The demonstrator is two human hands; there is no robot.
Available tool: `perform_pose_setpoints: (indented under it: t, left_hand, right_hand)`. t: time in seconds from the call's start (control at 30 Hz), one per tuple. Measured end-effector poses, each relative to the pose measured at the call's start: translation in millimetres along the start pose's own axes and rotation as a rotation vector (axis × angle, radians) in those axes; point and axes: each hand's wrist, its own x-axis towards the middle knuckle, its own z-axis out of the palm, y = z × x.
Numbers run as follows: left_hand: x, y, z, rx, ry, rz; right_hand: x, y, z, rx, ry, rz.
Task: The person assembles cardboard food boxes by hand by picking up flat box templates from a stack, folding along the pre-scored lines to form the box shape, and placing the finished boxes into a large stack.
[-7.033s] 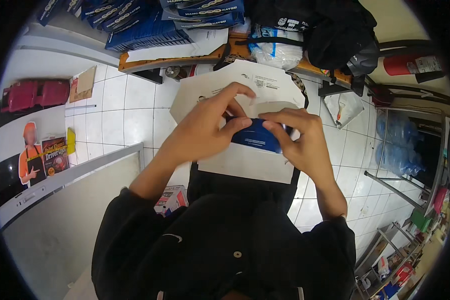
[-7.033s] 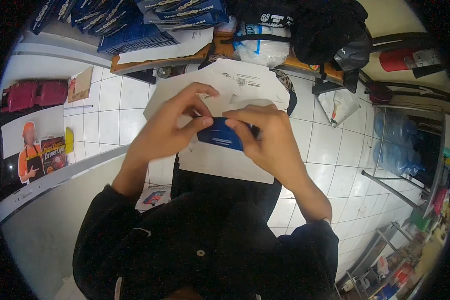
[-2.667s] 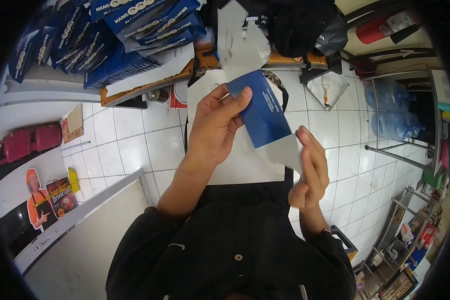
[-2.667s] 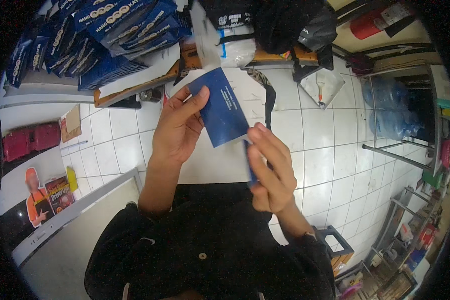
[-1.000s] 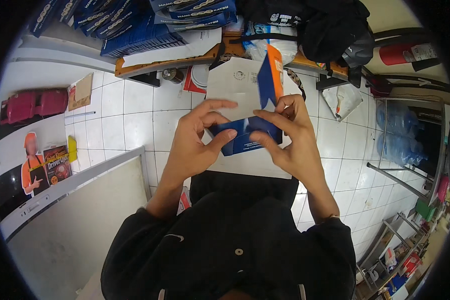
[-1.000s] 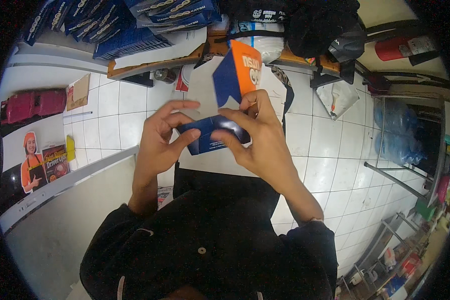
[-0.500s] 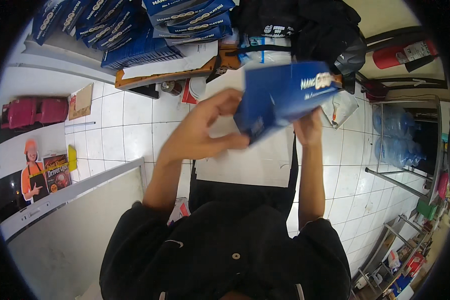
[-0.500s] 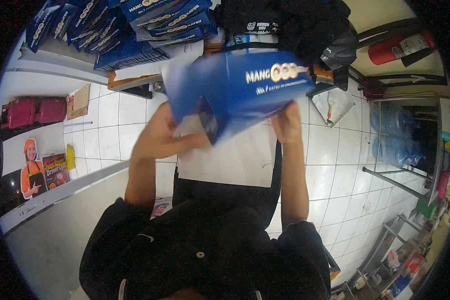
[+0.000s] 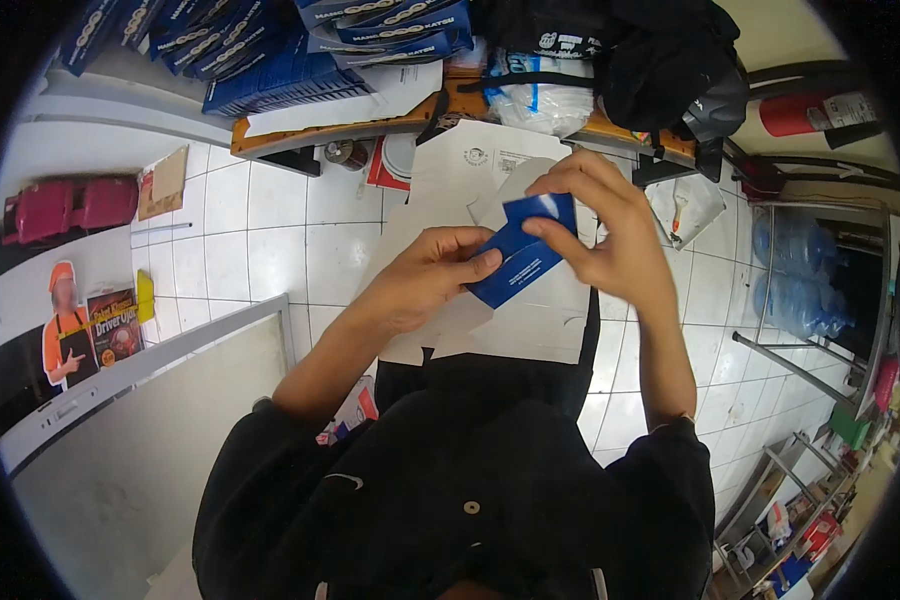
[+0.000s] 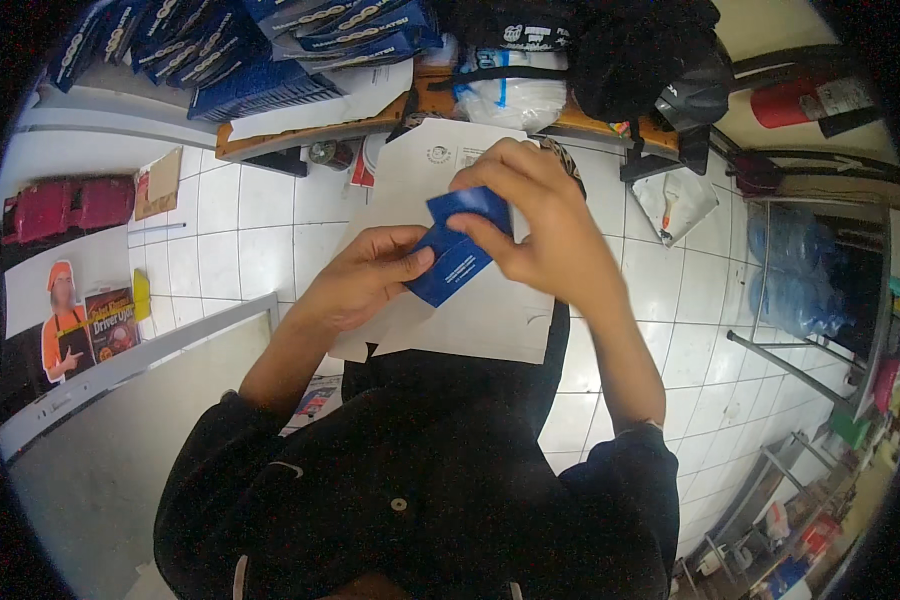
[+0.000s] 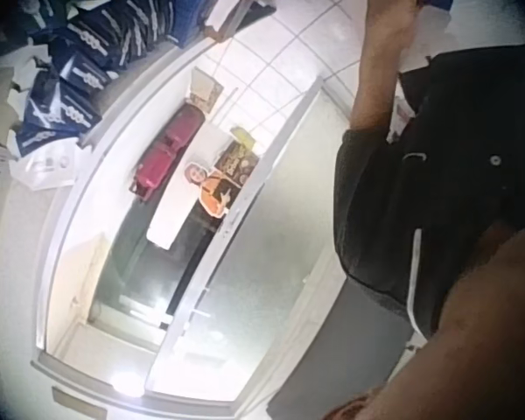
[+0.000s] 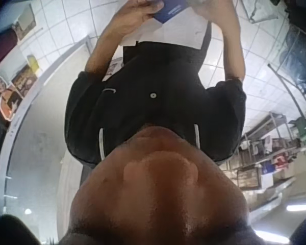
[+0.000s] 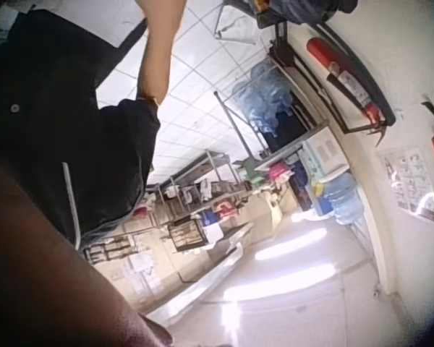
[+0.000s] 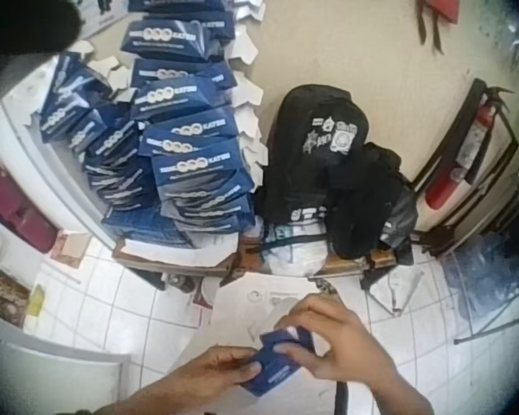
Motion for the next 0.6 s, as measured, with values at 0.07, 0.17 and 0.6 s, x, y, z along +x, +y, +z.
perform_pose_setpoints:
  t: [0.07, 0.17, 0.6]
  left_hand:
    - [1, -6, -1, 0.033, 0.026, 0.122]
    - [-4, 8, -4, 0.35, 0.04, 0.13]
    - [-25, 60, 14, 0.958, 0.109, 0.4]
  right_hand:
    - [-3, -3, 25, -0.256, 0.315, -0.033]
    - [-10, -11, 35, -0.294, 0.264, 0.002]
    - [-20, -14, 27, 0.073, 0.105, 0.228]
